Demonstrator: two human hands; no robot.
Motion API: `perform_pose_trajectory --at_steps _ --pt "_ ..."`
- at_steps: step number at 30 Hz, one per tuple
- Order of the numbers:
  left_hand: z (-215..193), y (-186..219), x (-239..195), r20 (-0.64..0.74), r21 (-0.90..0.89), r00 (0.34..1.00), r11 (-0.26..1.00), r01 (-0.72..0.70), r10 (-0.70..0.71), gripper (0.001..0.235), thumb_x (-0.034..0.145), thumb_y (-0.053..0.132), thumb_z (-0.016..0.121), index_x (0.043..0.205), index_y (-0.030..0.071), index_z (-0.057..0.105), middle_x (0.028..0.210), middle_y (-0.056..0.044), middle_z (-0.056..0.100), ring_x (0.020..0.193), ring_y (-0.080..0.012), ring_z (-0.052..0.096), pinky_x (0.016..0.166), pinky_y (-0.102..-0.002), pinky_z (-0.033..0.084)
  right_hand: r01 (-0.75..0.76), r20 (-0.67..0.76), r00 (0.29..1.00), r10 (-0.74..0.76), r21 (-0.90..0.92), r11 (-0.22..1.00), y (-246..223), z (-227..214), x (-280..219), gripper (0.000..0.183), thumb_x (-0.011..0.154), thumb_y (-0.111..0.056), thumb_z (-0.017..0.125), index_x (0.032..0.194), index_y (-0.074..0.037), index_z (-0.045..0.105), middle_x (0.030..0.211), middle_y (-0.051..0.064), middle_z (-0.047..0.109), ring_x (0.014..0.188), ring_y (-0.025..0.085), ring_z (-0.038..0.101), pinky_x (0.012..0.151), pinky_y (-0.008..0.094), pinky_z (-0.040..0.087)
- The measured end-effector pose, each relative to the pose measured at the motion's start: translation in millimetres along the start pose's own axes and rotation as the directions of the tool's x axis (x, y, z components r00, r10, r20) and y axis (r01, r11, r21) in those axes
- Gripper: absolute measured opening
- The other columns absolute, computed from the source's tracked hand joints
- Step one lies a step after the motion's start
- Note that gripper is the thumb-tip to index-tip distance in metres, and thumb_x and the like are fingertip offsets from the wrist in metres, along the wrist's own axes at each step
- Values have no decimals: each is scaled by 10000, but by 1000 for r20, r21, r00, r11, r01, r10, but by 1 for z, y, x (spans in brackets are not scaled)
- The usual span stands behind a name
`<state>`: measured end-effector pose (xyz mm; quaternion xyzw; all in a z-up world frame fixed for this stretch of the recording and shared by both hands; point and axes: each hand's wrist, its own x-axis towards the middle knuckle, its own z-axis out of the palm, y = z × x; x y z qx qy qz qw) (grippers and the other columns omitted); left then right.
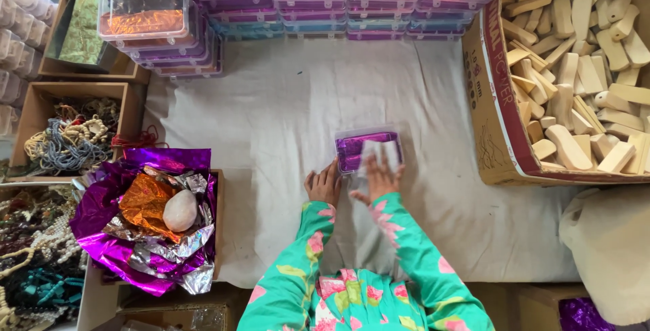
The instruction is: Wrap small wooden blocks in foil and paper packaging.
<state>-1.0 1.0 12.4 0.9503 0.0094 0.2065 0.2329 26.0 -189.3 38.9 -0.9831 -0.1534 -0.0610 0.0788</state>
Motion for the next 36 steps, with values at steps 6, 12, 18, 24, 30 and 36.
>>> perform_pose_trajectory --at_steps 6,12,18,24,30,36 --pt "-6 1 1 14 -49 1000 999 -2 2 667 905 269 667 1543 231 479 1318 39 652 1122 -170 614 1120 -477 329 230 112 965 -236 63 971 -32 21 40 1165 745 -894 423 1629 -179 171 1713 6 107 1580 295 57 1148 758 -26" --pt "-7 2 -3 -18 -31 999 998 -50 49 536 943 279 707 1448 244 530 1339 41 658 1060 -192 615 1120 -462 353 169 188 967 -175 49 984 -19 8 85 1042 820 -847 406 1653 -266 171 1737 -57 114 1601 247 51 1193 726 -4" --pt "-29 19 9 -63 -38 997 998 -40 38 588 922 293 741 1477 291 549 1287 48 681 1017 -183 623 1111 -463 356 39 212 977 -21 -84 996 53 21 77 1077 766 -843 444 1624 -250 179 1709 -52 123 1583 200 93 1161 743 8" --pt "-35 23 12 -43 -82 999 996 -27 24 619 901 319 748 1484 292 542 1291 49 681 1053 -182 628 1108 -464 350 6 38 999 -9 68 998 99 40 53 1005 895 -788 432 1650 -148 257 1710 54 250 1553 285 204 1206 723 5" --pt "-30 19 10 -34 -71 999 997 -33 30 665 884 397 766 1497 291 530 1308 40 675 1053 -181 624 1115 -471 342 0 -82 997 2 23 1000 64 12 -6 1032 875 -790 412 1629 -101 260 1707 57 249 1577 301 249 1217 719 23" --pt "-25 17 9 -32 -71 999 997 -36 34 708 882 420 773 1521 287 499 1314 33 659 1065 -183 620 1125 -477 329 -130 -102 986 131 18 991 12 13 -32 1146 806 -860 405 1632 -84 234 1709 75 222 1588 322 125 1212 714 41"
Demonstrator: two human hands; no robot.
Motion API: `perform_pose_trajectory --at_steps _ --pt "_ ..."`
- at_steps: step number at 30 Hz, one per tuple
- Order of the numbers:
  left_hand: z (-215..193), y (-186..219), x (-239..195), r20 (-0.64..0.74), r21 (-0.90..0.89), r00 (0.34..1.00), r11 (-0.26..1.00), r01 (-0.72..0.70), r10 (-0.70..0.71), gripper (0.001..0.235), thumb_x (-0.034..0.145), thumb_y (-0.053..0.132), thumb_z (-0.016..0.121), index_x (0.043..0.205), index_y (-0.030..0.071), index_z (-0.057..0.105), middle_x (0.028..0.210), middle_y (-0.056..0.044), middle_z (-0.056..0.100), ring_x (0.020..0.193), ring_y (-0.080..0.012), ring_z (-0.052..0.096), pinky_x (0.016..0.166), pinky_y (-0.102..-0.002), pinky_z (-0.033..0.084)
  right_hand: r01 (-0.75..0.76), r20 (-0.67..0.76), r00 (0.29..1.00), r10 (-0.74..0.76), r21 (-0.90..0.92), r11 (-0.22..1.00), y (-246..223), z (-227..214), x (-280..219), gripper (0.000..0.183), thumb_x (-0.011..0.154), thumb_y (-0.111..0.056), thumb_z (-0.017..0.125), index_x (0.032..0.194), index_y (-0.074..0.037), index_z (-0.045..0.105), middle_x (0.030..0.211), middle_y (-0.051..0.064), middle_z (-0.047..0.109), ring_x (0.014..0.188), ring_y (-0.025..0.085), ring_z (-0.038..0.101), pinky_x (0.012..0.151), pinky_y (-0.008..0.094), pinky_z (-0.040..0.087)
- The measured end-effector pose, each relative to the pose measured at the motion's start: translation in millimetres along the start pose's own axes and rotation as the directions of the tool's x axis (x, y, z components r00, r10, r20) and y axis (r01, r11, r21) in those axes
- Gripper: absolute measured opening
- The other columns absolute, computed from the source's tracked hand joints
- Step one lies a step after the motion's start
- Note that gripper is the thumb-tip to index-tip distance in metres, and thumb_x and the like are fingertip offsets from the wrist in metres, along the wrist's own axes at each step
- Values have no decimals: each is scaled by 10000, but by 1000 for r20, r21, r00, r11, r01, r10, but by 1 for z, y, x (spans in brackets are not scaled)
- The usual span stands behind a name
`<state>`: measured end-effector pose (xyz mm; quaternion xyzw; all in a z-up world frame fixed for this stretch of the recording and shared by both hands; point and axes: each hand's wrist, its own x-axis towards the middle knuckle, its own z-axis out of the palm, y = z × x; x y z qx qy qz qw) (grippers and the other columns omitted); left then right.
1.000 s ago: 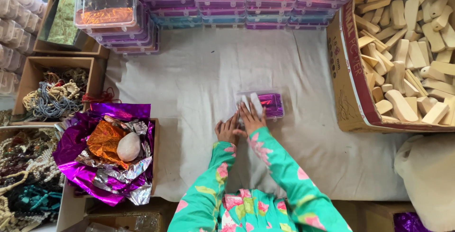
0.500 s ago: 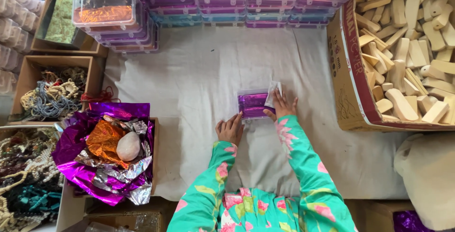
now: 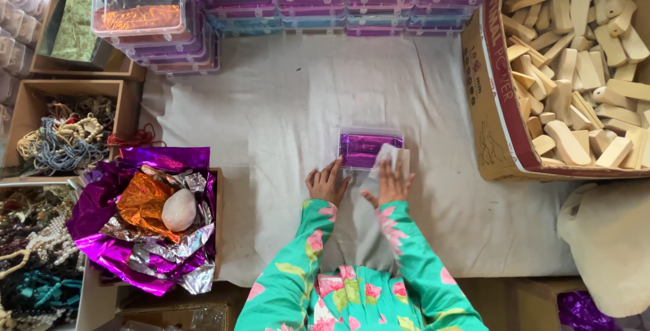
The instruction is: Wrap small wooden blocks in foil and paper packaging.
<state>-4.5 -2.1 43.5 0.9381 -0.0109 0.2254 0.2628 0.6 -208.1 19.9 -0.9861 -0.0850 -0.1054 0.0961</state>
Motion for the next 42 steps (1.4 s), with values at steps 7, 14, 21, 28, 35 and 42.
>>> perform_pose_trajectory --at_steps 7,14,21,28,35,42 --pt "26 -22 -13 44 5 999 1000 -21 21 762 833 423 724 1536 260 481 1345 34 657 1150 -176 605 1117 -480 317 238 69 967 -246 111 965 -63 -3 32 1252 718 -907 420 1616 -65 192 1694 80 187 1577 313 87 1186 715 59" --pt "22 -16 -14 -19 10 1000 1000 5 -5 657 881 410 736 1482 242 532 1347 54 655 1174 -151 602 1124 -481 323 307 303 902 -306 46 951 -48 23 99 1159 785 -859 446 1644 -151 124 1725 22 107 1589 265 17 1198 685 20" --pt "22 -14 -10 -3 29 1000 999 16 -16 738 848 401 772 1518 242 507 1287 27 668 1129 -169 618 1111 -487 325 243 262 930 -258 89 966 -12 15 111 1122 822 -851 414 1647 -167 81 1727 19 62 1581 238 -34 1209 661 -9" --pt "13 -10 -11 3 21 1000 1000 -12 12 774 861 422 791 1546 235 484 1286 18 673 1091 -192 614 1128 -486 326 77 240 967 -89 59 995 54 18 87 1087 837 -830 413 1676 -203 119 1745 -7 107 1620 209 33 1225 703 -5" --pt "6 -4 -9 9 80 1000 996 -29 29 812 761 492 804 1478 243 518 1274 5 667 1069 -204 623 1084 -488 333 72 160 985 -68 -20 997 19 6 46 1158 785 -848 473 1644 -146 145 1729 53 133 1594 268 63 1201 713 40" --pt "51 -41 -27 33 160 999 986 -41 37 729 862 407 756 1534 243 527 1365 43 655 1114 -158 628 1136 -455 348 273 167 941 -295 145 951 -63 -19 23 1286 702 -889 545 1624 -83 153 1703 121 104 1573 340 8 1220 642 88"
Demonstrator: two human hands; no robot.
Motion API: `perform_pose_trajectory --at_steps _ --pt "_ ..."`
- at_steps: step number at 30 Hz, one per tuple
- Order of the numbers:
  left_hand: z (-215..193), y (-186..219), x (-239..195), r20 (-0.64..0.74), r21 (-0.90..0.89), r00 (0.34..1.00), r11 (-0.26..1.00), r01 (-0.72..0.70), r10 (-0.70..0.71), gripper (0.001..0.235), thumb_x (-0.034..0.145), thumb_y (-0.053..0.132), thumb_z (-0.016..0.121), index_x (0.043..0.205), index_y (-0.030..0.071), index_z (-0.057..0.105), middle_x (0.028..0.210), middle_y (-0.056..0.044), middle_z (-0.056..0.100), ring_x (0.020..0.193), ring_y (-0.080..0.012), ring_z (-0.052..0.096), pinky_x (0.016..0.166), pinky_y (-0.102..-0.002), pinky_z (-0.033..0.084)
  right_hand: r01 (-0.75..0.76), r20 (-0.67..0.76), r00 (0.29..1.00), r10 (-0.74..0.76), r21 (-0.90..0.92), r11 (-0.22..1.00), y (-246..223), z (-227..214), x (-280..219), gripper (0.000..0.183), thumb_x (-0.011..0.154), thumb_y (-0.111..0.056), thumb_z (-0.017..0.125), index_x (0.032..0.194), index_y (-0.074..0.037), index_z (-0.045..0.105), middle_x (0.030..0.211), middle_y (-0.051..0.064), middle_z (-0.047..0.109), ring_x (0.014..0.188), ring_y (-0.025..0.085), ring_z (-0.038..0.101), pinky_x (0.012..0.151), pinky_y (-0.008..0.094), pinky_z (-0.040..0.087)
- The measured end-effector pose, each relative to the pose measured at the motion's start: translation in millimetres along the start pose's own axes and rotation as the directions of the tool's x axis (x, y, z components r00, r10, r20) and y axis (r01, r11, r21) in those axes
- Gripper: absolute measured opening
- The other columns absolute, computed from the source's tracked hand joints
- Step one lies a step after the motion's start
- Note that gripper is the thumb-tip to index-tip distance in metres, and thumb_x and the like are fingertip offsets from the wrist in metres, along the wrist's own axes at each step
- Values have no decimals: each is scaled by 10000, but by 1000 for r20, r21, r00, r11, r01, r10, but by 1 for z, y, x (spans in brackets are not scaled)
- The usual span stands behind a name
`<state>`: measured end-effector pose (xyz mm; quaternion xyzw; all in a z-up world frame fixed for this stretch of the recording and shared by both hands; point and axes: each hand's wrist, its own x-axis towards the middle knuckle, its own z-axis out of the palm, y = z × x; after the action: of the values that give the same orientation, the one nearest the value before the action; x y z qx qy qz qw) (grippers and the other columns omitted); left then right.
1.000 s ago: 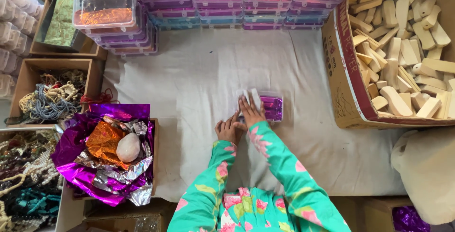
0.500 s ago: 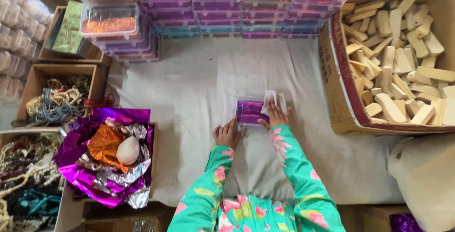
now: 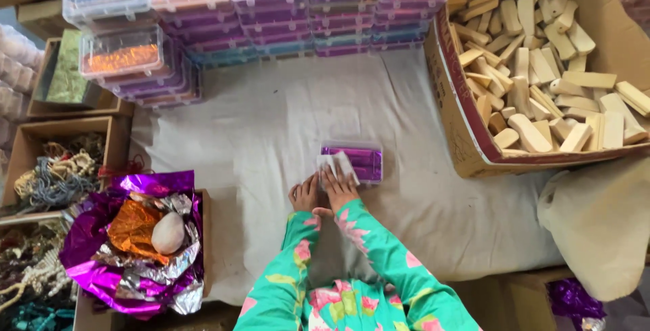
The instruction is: Wrap small wooden blocks in foil and paper packaging.
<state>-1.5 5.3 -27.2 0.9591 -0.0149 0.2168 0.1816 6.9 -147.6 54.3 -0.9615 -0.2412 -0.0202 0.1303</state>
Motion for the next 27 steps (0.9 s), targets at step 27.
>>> perform_pose_trajectory --at_steps 27 --pt "-52 31 23 -59 -177 998 984 22 -33 660 828 421 798 1434 271 585 1250 21 652 1102 -193 624 1075 -478 351 -33 171 983 63 -174 984 115 8 6 1176 756 -850 527 1633 -181 121 1712 46 55 1581 297 -23 1220 632 72"
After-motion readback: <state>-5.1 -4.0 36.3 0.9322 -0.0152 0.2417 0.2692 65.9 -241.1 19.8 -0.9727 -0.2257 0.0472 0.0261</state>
